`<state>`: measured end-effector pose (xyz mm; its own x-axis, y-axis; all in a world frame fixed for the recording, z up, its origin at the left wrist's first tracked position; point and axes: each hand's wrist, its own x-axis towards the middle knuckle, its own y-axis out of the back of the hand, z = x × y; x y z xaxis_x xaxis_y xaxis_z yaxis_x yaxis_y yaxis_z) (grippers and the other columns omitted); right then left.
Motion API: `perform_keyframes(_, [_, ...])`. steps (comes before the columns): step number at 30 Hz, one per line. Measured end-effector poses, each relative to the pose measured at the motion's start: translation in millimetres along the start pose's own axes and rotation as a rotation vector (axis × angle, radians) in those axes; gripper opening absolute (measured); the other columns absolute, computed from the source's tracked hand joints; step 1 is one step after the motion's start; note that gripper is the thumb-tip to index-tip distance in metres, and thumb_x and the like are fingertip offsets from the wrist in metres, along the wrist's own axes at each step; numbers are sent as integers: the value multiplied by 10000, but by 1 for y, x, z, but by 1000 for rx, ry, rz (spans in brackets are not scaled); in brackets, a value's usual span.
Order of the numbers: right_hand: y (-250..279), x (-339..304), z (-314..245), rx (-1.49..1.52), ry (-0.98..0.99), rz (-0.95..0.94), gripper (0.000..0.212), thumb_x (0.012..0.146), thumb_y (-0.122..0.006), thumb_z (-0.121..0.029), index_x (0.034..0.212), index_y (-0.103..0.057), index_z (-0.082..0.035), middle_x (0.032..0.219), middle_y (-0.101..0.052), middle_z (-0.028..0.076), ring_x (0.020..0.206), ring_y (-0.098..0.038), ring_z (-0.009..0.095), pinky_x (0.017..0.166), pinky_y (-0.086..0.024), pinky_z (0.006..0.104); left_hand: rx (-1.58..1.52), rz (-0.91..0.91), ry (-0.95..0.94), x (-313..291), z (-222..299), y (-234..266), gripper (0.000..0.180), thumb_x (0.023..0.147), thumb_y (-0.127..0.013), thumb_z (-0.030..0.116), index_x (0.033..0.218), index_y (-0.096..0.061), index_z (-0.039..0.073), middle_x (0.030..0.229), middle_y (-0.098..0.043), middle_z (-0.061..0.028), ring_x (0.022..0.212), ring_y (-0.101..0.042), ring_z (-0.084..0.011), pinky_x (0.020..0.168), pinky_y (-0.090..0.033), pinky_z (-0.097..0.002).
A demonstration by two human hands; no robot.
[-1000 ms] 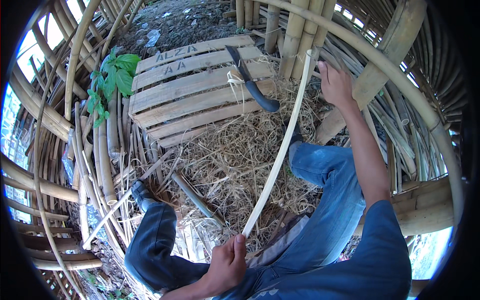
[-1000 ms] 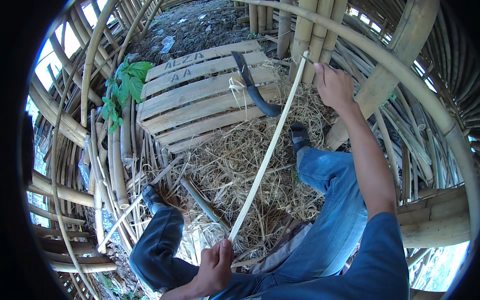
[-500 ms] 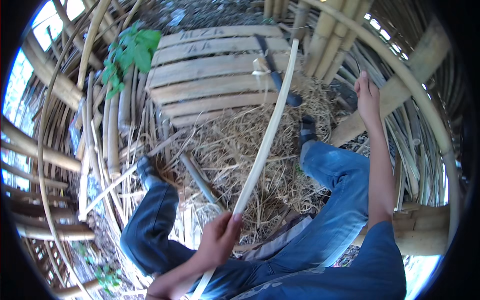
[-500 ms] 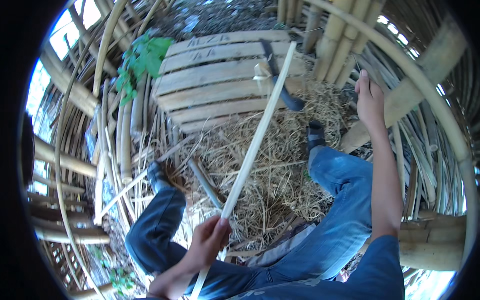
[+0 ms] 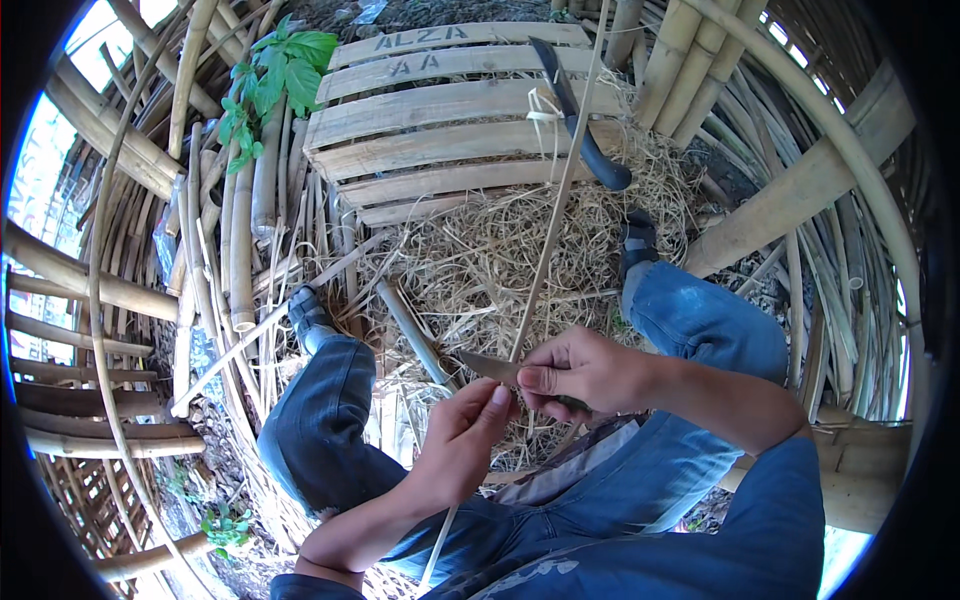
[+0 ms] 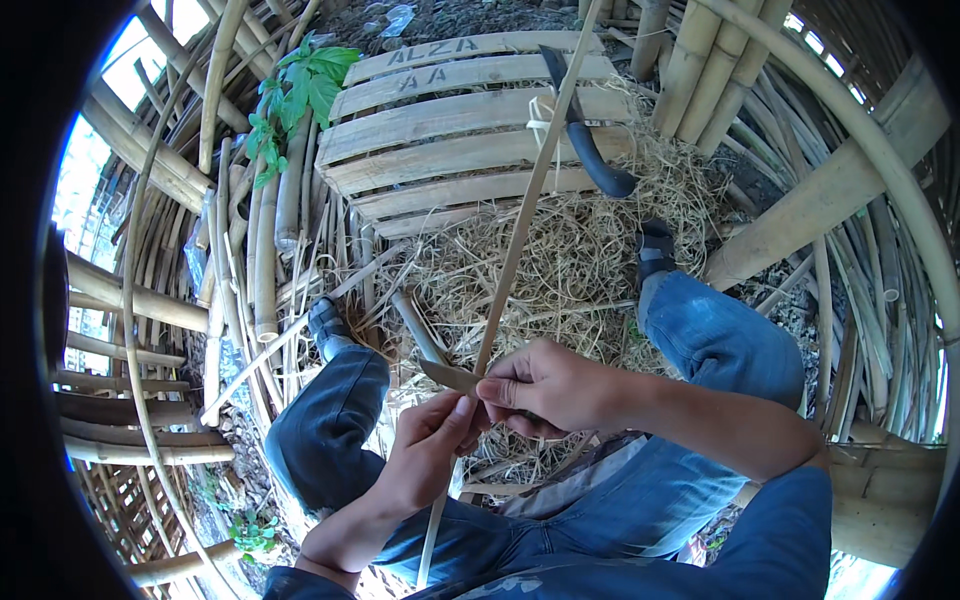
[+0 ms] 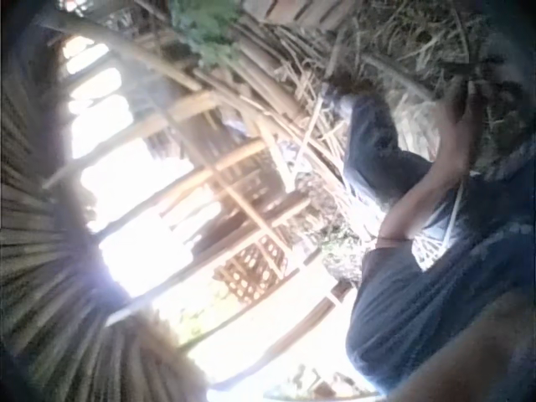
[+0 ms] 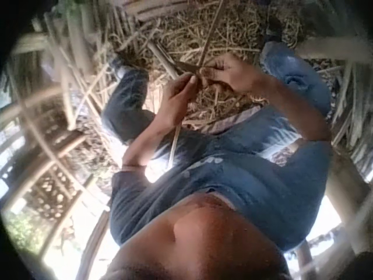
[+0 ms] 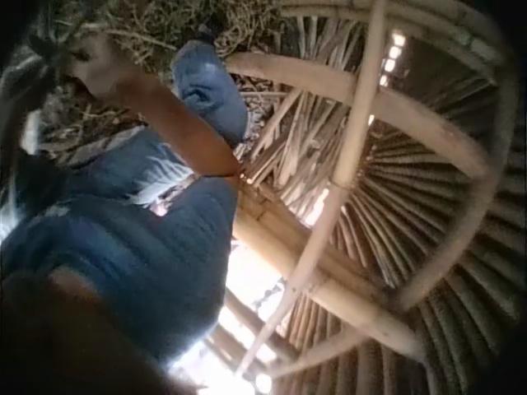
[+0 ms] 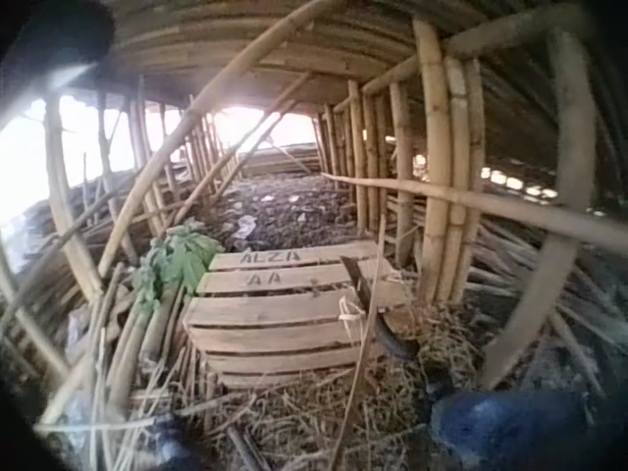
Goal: The person shaves and smooths bamboo strips using a knife by hand.
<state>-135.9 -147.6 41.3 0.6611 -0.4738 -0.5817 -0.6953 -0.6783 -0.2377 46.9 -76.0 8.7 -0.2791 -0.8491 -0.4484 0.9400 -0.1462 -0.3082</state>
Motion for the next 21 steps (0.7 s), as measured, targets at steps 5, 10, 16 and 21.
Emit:
perform_keyframes(5, [11,3,8,104,-23,-137,351,968,-527,-291,802,-595,12,532,-469,-34,418,-394,36,387,-302,201,72,-70,-52,1,0,0,206,985,-493,132,1063,-598,-27,832,-581,-15,670,-445,-48,590,-367,-217])
perform_keyframes(10, [17,-2,4,86,-54,-128,345,960,-545,-281,800,-605,18,553,-490,-27,426,-390,29,388,-294,197,-19,-43,-21,4,15,-8,216,937,-582,99,1104,-595,-37,822,-606,-12,631,-484,-46,539,-380,-206])
perform_keyframes(16, [20,-10,-6,71,-38,-134,274,938,-589,-237,886,-655,24,639,-571,-7,468,-431,24,403,-319,188,38,-50,-70,-3,13,-14,282,923,-608,96,1181,-592,-19,873,-646,-22,734,-543,-33,599,-421,-179])
perform_keyframes(21, [23,-12,-5,-39,23,-68,246,928,-603,-193,850,-679,27,610,-573,-5,471,-438,32,427,-348,202,16,-60,-120,-4,13,-19,236,931,-591,81,1130,-623,-41,963,-648,-39,808,-560,-42,651,-444,-177])
